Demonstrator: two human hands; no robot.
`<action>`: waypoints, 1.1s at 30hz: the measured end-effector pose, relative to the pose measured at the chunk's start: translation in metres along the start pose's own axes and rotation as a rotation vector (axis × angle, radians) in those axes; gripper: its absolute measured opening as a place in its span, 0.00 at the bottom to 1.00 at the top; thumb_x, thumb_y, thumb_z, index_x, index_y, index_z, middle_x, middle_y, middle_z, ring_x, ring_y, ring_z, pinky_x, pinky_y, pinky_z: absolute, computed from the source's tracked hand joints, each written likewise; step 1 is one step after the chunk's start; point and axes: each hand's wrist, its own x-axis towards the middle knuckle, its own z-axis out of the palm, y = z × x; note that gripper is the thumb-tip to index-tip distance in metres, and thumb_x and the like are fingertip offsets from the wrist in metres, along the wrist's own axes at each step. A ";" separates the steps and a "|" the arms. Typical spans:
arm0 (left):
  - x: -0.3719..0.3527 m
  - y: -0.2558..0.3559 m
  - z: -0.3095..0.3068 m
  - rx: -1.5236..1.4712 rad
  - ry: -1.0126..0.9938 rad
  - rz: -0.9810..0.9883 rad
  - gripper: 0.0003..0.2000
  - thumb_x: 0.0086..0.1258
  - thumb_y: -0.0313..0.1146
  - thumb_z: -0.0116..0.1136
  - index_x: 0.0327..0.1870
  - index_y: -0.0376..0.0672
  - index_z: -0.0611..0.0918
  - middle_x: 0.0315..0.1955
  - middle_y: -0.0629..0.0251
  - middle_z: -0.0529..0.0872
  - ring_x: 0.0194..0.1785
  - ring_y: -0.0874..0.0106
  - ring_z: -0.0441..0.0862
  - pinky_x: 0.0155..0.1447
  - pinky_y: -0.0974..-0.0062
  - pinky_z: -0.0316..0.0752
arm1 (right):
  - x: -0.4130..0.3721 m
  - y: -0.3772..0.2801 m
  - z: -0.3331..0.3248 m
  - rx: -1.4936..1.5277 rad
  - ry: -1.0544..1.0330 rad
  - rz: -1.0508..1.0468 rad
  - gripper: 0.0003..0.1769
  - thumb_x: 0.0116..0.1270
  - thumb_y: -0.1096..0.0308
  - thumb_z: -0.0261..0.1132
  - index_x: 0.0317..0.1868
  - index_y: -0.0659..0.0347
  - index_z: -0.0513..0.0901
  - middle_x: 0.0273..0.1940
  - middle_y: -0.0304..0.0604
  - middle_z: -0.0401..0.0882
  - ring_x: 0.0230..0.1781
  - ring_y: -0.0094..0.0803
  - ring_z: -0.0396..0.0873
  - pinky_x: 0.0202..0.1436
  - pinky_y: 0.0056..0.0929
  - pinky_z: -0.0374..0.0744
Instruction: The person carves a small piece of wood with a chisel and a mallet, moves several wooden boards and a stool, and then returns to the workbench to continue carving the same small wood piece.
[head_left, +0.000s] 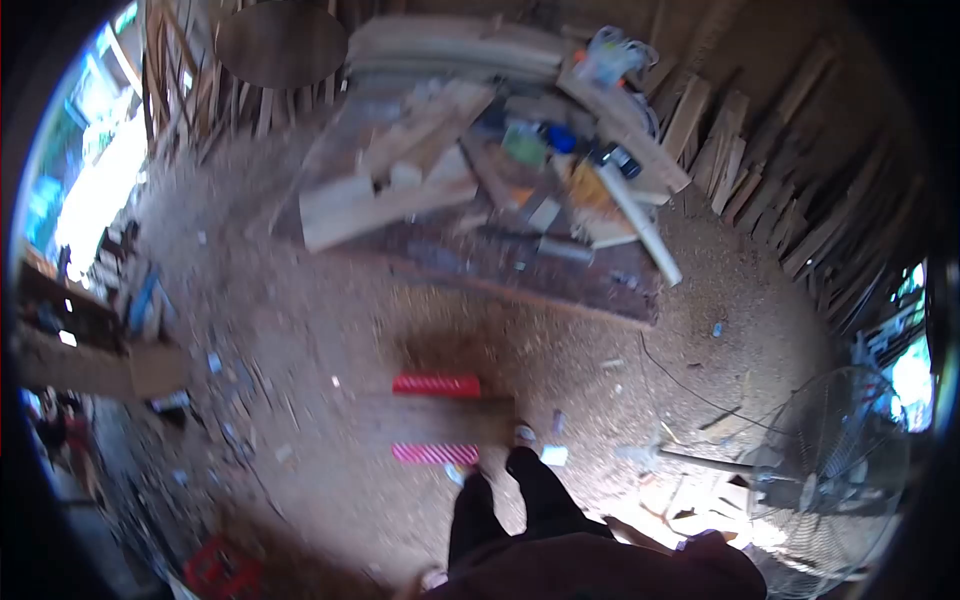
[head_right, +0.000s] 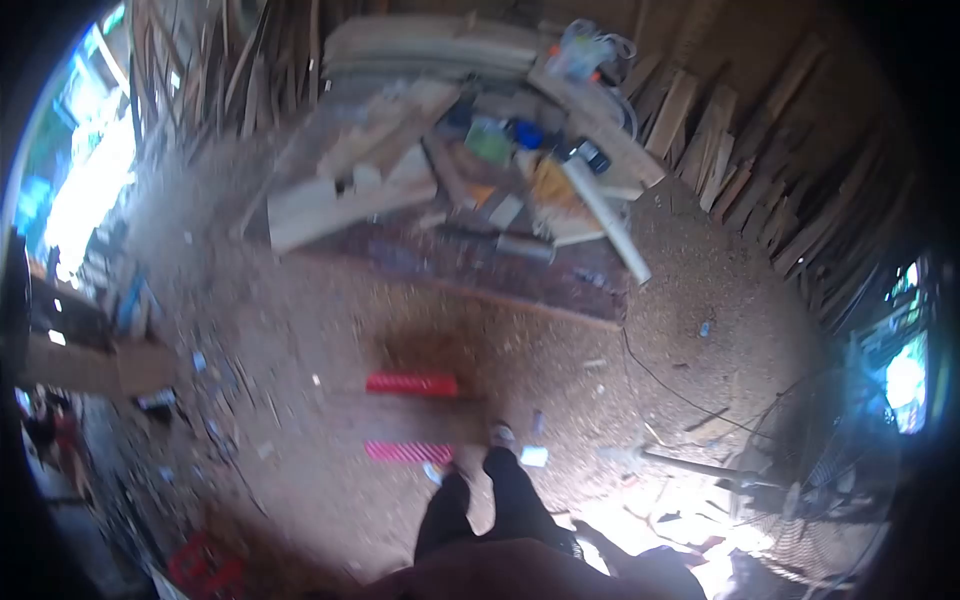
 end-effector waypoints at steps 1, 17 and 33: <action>0.032 -0.009 -0.009 0.032 0.007 0.013 0.31 0.67 0.35 0.60 0.69 0.35 0.63 0.63 0.44 0.71 0.65 0.53 0.69 0.69 0.59 0.64 | -0.017 -0.017 -0.025 0.046 -0.139 -0.056 0.39 0.63 0.49 0.68 0.69 0.58 0.68 0.67 0.53 0.68 0.70 0.41 0.62 0.74 0.37 0.59; 0.382 0.600 0.016 -0.404 0.411 0.306 0.12 0.72 0.29 0.54 0.52 0.34 0.78 0.42 0.56 0.85 0.46 0.69 0.82 0.52 0.72 0.76 | 0.112 -0.565 -0.283 -0.363 0.985 -0.955 0.33 0.64 0.55 0.67 0.63 0.64 0.70 0.53 0.59 0.76 0.54 0.56 0.76 0.58 0.47 0.75; 0.536 0.746 0.222 -0.622 -0.260 -0.156 0.33 0.57 0.45 0.74 0.58 0.30 0.76 0.48 0.57 0.85 0.49 0.65 0.84 0.55 0.69 0.78 | 0.169 -0.606 -0.392 -0.158 0.218 -1.032 0.31 0.64 0.66 0.69 0.66 0.66 0.71 0.49 0.52 0.82 0.46 0.33 0.82 0.50 0.32 0.79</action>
